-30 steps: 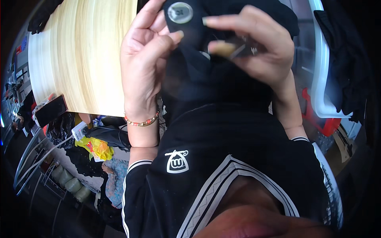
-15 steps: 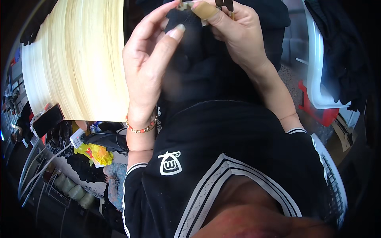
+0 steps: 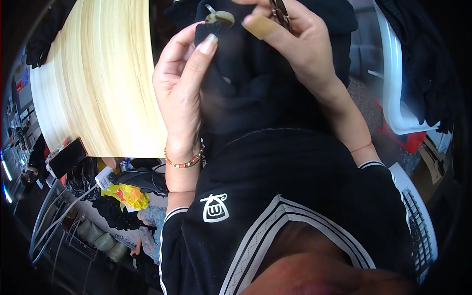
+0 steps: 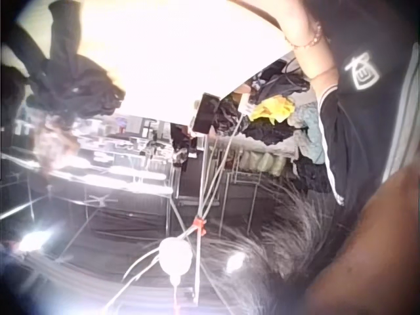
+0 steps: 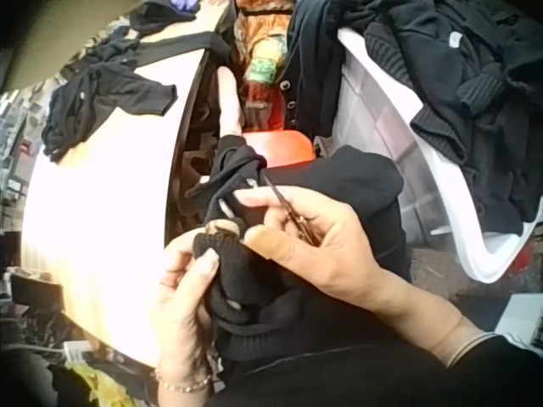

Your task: The person trims loose threads around the buttons and edges of black garments using thread snips, sets them aside, and picks up another garment from a pile to trim.

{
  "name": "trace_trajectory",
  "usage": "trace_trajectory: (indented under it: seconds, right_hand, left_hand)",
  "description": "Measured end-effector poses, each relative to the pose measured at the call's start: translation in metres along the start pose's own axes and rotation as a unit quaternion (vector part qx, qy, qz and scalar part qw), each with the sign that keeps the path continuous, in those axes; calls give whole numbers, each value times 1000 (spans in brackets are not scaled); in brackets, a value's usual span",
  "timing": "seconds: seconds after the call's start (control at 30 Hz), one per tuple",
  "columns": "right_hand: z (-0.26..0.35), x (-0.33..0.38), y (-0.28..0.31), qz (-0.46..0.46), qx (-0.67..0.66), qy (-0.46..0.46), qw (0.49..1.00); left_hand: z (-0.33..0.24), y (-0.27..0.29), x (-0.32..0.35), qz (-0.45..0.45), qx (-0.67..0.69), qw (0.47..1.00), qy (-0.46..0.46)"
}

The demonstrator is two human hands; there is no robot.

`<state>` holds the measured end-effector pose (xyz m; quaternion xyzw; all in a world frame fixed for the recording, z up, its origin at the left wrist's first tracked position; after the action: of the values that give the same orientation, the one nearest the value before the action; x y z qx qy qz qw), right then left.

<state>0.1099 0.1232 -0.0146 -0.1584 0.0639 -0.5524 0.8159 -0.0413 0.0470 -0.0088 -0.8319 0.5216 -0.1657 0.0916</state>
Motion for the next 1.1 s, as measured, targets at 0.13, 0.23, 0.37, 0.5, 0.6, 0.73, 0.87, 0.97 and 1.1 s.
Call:
trace_trajectory:
  seconds: [0.13,0.23,0.37,0.5,0.6,0.73,0.87,0.97,1.1]
  right_hand:
    - [20,10,4,-95,110,83,986]
    - [39,18,-1,12,327,321,889]
    - [36,23,-5,30,374,329,866]
    - [35,20,-6,28,361,340,868]
    - [37,18,-5,2,343,340,875]
    - [42,19,-6,-18,349,367,862]
    - [44,20,-9,-17,400,368,839]
    - [43,19,-10,-23,405,373,835]
    - [41,20,-8,-38,350,400,846]
  left_hand:
    - [5,3,-2,-16,42,999,10]
    - [7,5,-2,-20,45,999,14]
    - [8,4,-2,-17,64,998,18]
    - [7,2,1,-15,60,998,20]
    - [6,0,3,-20,59,998,17]
    - [6,-2,3,-13,61,998,12]
    - [6,-4,5,-1,63,998,4]
    - [5,-6,6,-6,60,998,-3]
    - [7,-6,6,-1,68,998,-3]
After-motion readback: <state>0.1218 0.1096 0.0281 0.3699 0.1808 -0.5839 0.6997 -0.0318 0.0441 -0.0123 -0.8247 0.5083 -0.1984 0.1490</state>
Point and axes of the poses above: each hand's wrist, its own x-axis away from the middle knuckle, its own y-axis out of the back of the hand, z = x × y, the point moved 6 cm from there along -x, towards the middle knuckle, and after that the axes turned 9 degrees about -z, right-handed, at the moved point
